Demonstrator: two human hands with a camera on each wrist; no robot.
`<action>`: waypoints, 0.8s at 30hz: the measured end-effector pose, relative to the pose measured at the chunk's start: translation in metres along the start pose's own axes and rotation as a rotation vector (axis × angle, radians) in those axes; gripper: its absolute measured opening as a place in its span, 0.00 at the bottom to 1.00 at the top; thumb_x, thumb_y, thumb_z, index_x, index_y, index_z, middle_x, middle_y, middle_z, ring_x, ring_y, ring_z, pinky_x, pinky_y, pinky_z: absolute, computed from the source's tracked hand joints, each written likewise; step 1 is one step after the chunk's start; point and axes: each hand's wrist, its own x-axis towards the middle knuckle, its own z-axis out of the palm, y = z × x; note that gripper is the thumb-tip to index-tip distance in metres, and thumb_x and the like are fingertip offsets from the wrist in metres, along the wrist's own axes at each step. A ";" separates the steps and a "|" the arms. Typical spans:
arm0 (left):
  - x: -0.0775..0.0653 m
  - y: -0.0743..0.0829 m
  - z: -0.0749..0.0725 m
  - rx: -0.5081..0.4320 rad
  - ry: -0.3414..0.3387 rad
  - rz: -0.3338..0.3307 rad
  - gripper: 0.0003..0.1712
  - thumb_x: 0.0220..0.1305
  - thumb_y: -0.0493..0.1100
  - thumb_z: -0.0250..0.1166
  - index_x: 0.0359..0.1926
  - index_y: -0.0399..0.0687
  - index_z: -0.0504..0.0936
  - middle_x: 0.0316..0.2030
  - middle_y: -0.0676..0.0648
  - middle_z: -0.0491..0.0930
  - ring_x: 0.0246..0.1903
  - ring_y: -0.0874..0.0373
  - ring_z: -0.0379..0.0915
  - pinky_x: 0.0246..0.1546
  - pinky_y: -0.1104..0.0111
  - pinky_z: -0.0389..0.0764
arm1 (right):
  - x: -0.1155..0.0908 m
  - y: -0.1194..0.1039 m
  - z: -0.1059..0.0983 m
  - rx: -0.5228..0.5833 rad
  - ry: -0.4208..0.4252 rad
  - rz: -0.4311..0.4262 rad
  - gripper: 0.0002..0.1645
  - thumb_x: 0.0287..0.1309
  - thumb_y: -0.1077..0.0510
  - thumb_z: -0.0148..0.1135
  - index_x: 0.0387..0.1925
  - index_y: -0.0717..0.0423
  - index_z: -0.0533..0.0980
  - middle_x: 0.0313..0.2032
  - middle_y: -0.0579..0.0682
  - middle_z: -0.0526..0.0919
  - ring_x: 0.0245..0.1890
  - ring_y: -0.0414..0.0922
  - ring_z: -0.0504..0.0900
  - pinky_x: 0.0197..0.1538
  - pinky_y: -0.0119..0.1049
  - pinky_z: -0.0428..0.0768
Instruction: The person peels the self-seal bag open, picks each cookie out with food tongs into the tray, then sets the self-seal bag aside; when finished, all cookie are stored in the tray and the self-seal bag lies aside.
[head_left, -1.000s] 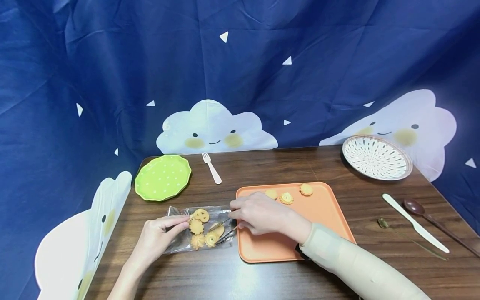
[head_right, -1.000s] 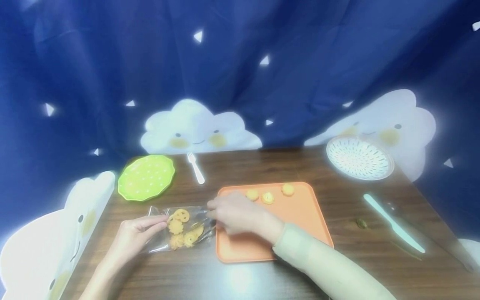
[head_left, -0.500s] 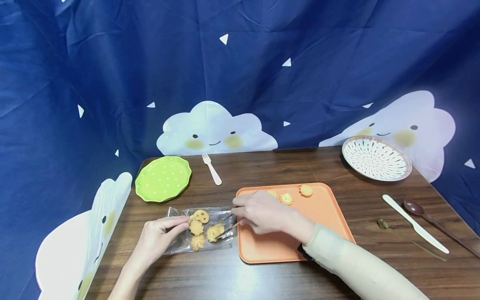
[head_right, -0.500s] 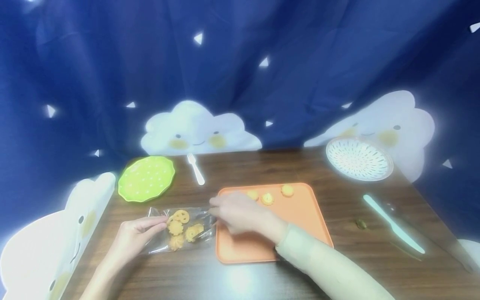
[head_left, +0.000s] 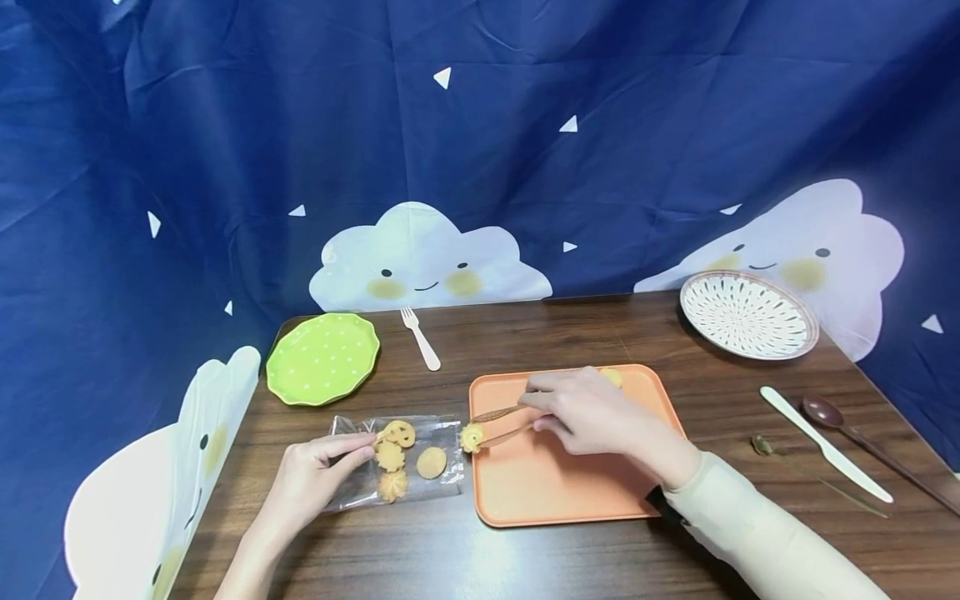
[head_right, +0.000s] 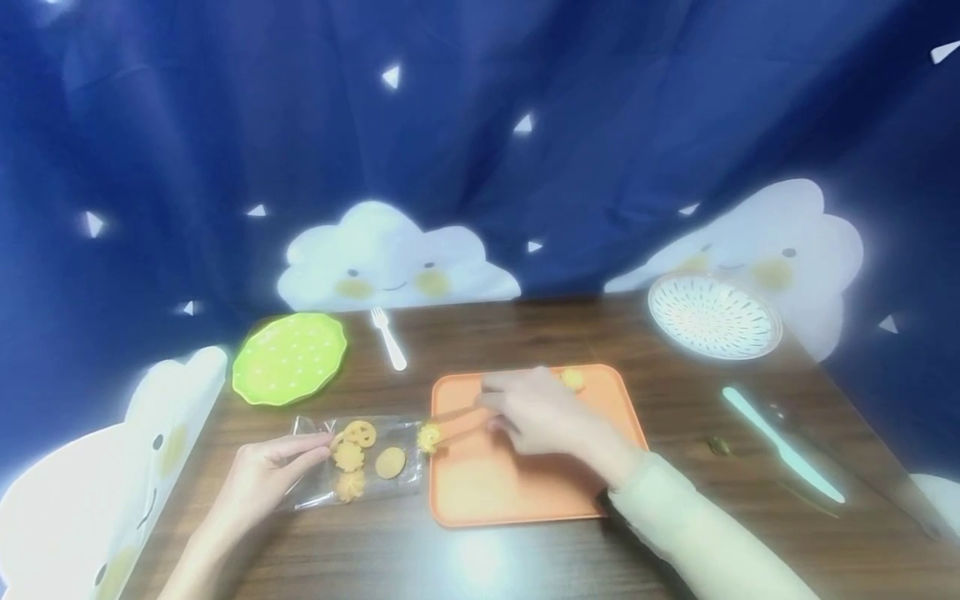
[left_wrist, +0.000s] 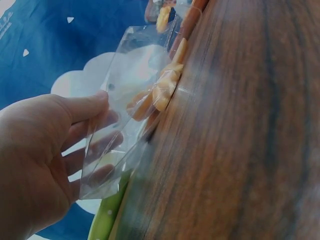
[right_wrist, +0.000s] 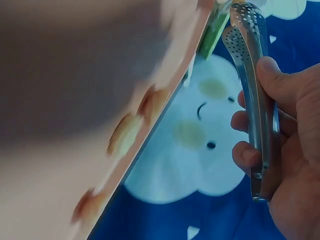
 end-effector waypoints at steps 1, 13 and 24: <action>0.000 0.000 0.000 0.000 -0.001 0.002 0.11 0.60 0.53 0.74 0.44 0.67 0.91 0.43 0.65 0.90 0.46 0.76 0.84 0.50 0.92 0.75 | -0.005 0.003 -0.001 0.006 -0.001 0.015 0.11 0.57 0.52 0.71 0.43 0.42 0.83 0.35 0.36 0.76 0.28 0.31 0.73 0.24 0.26 0.63; 0.000 0.002 0.002 -0.022 0.017 -0.019 0.10 0.59 0.51 0.75 0.43 0.66 0.92 0.42 0.65 0.90 0.44 0.71 0.87 0.49 0.93 0.74 | -0.071 0.039 -0.008 -0.062 0.038 0.105 0.14 0.50 0.52 0.76 0.41 0.40 0.84 0.37 0.35 0.80 0.29 0.32 0.78 0.26 0.33 0.77; -0.001 0.003 0.001 -0.012 0.012 -0.004 0.11 0.59 0.51 0.75 0.44 0.67 0.91 0.42 0.65 0.90 0.45 0.72 0.86 0.49 0.92 0.75 | -0.090 0.048 -0.001 -0.047 0.003 0.174 0.15 0.49 0.53 0.77 0.41 0.41 0.85 0.37 0.36 0.81 0.28 0.33 0.77 0.25 0.32 0.75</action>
